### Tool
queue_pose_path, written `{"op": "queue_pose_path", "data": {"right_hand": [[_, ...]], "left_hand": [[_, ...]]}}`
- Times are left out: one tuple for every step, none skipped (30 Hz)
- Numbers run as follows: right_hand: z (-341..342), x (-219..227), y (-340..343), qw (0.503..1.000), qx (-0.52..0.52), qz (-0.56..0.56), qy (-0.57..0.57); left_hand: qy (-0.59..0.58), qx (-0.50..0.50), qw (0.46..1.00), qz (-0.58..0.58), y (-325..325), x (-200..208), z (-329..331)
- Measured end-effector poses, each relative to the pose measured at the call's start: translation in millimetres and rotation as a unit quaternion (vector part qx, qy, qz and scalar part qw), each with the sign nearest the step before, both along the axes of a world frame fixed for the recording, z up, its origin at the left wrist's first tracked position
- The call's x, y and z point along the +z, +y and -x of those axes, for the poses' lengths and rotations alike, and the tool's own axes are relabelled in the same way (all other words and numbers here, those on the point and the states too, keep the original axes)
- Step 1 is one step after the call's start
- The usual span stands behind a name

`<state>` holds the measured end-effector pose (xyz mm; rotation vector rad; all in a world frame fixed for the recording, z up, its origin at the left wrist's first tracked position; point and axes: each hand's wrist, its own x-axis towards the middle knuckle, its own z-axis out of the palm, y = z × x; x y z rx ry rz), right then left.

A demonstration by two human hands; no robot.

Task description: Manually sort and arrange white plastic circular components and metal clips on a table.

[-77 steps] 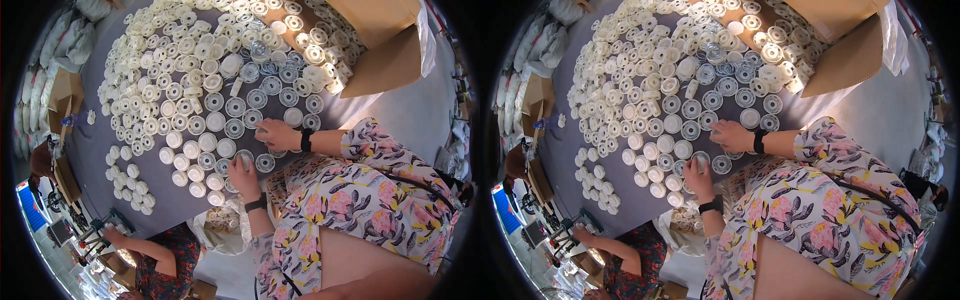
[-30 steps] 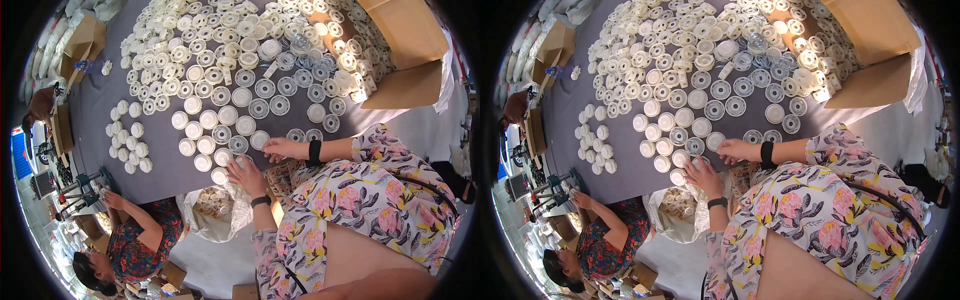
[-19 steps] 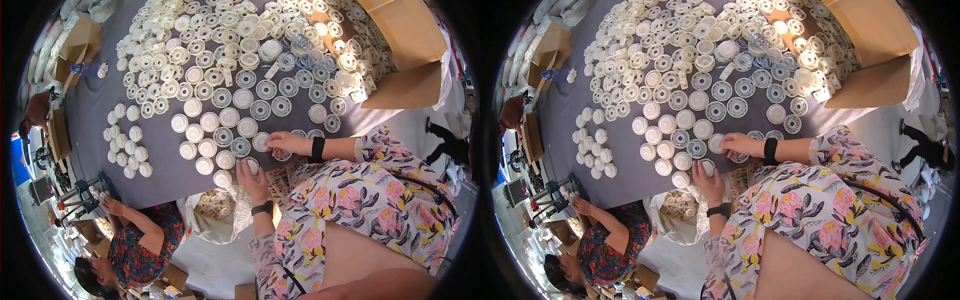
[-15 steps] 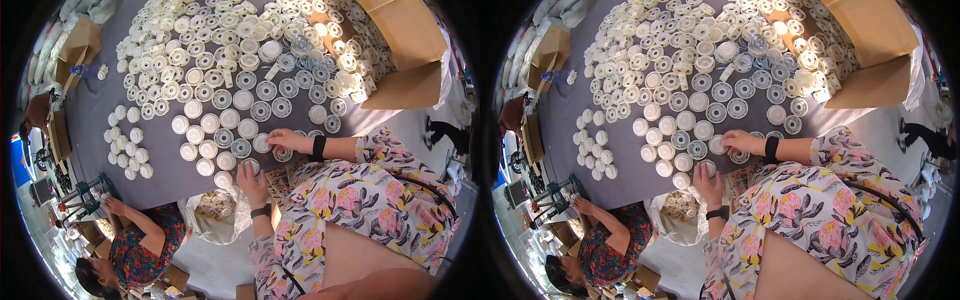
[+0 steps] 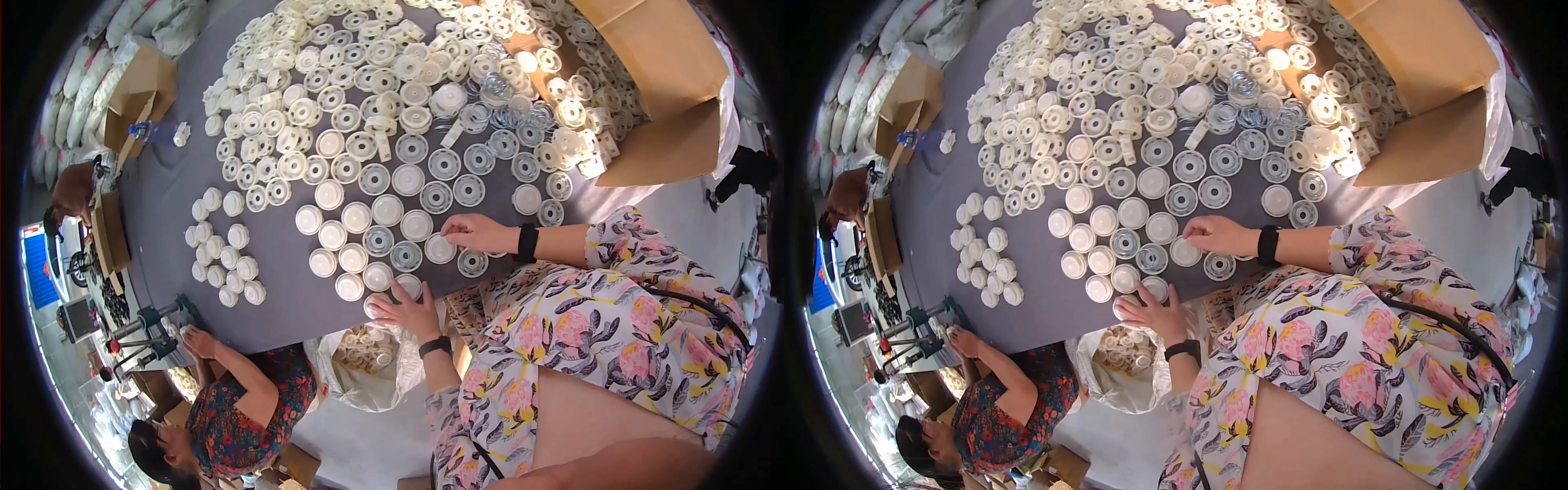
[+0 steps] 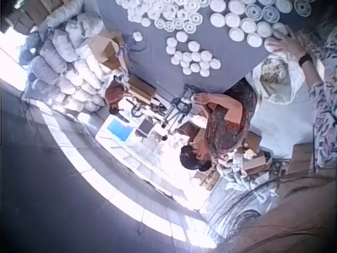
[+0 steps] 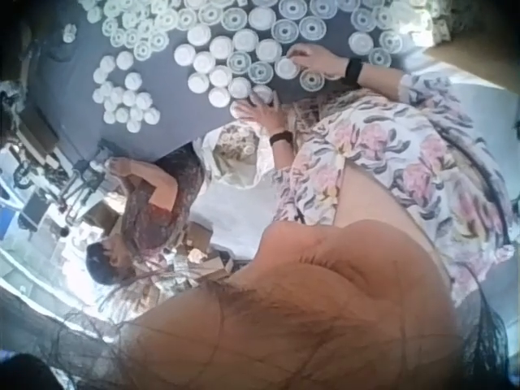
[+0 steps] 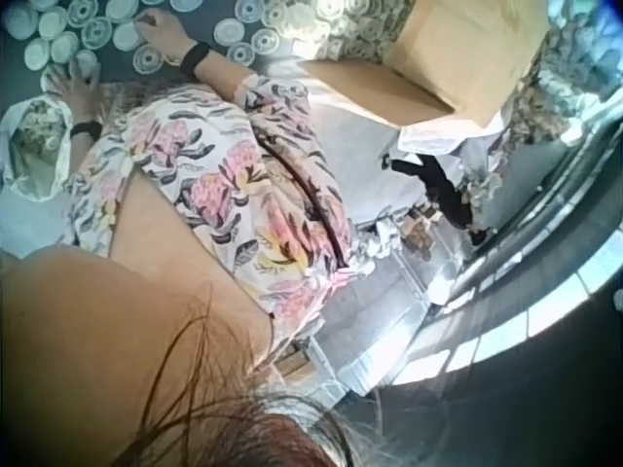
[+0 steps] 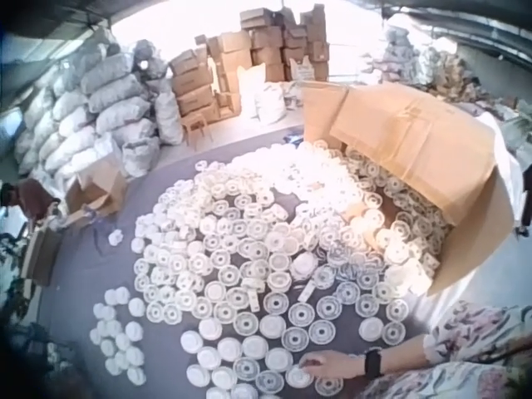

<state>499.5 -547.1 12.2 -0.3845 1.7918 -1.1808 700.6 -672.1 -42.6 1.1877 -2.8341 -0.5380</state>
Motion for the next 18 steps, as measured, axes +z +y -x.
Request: {"op": "queue_pose_path", "data": {"right_hand": [[3.7,1.3,-1.8,0.999,-0.012,-0.011,-0.029],[5.7,3.2,-3.4,1.0,0.006,-0.016,-0.005],[6.7,5.2,-5.3,1.0,0.006,-0.017,-0.002],[4.9,7.0,-9.8,1.0,0.014,-0.021,-0.004],[4.0,10.0,-12.2,1.0,0.017,-0.026,-0.004],[4.0,11.3,-13.2,0.999,0.017,-0.027,-0.001],[5.3,11.1,-11.3,0.999,0.017,-0.031,-0.002],[4.6,25.5,-28.9,0.999,0.034,-0.02,-0.013],[-1.8,7.9,-31.6,0.999,0.045,-0.009,-0.021],[6.4,12.7,-17.6,0.999,0.032,-0.041,0.011],[6.9,20.7,-25.1,0.997,0.049,-0.047,0.026],[6.8,17.1,-27.8,0.997,0.059,-0.035,0.041],[15.3,24.6,-26.7,0.997,0.044,-0.04,0.044],[24.3,30.9,-25.6,0.996,0.046,-0.05,0.057],[36.8,40.0,-21.9,0.995,0.047,-0.058,0.071],[50.3,46.3,-20.3,0.99,0.037,-0.063,0.121],[69.1,51.1,-19.0,0.99,0.029,-0.069,0.121],[91.1,51.1,-20.1,0.973,0.005,-0.062,0.224]], "left_hand": [[0.01,0.036,0.999,0.006,-4.3,4.0,7.6],[0.003,0.059,0.998,-0.006,-9.1,5.8,12.5],[0.006,0.059,0.998,-0.007,-16.3,4.7,17.8],[-0.006,0.084,0.996,0.005,-26.3,3.2,19.7],[-0.015,0.105,0.994,0.016,-36.9,1.4,24.0],[-0.011,0.114,0.993,0.026,-48.6,-2.5,29.0],[-0.009,0.109,0.994,0.023,-59.7,-2.5,38.0],[-0.02,0.124,0.992,0.033,-77.9,0.1,35.5],[-0.033,0.139,0.989,0.043,-96.4,3.7,32.2],[-0.03,0.114,0.992,0.034,-102.8,2.1,60.6],[-0.032,0.114,0.992,0.038,-119.3,5.4,61.2],[-0.056,0.119,0.99,0.051,-136.8,7.7,59.5],[-0.074,0.109,0.99,0.057,-149.7,9.6,70.7],[-0.102,0.122,0.986,0.043,-162.2,12.9,79.6],[-0.091,0.134,0.986,0.039,-172.3,14.1,84.0],[-0.101,0.142,0.984,0.036,-180.8,20.0,85.3],[-0.111,0.15,0.982,0.033,-186.2,25.8,86.8],[-0.115,0.151,0.981,0.036,-190.6,30.2,82.6]]}}
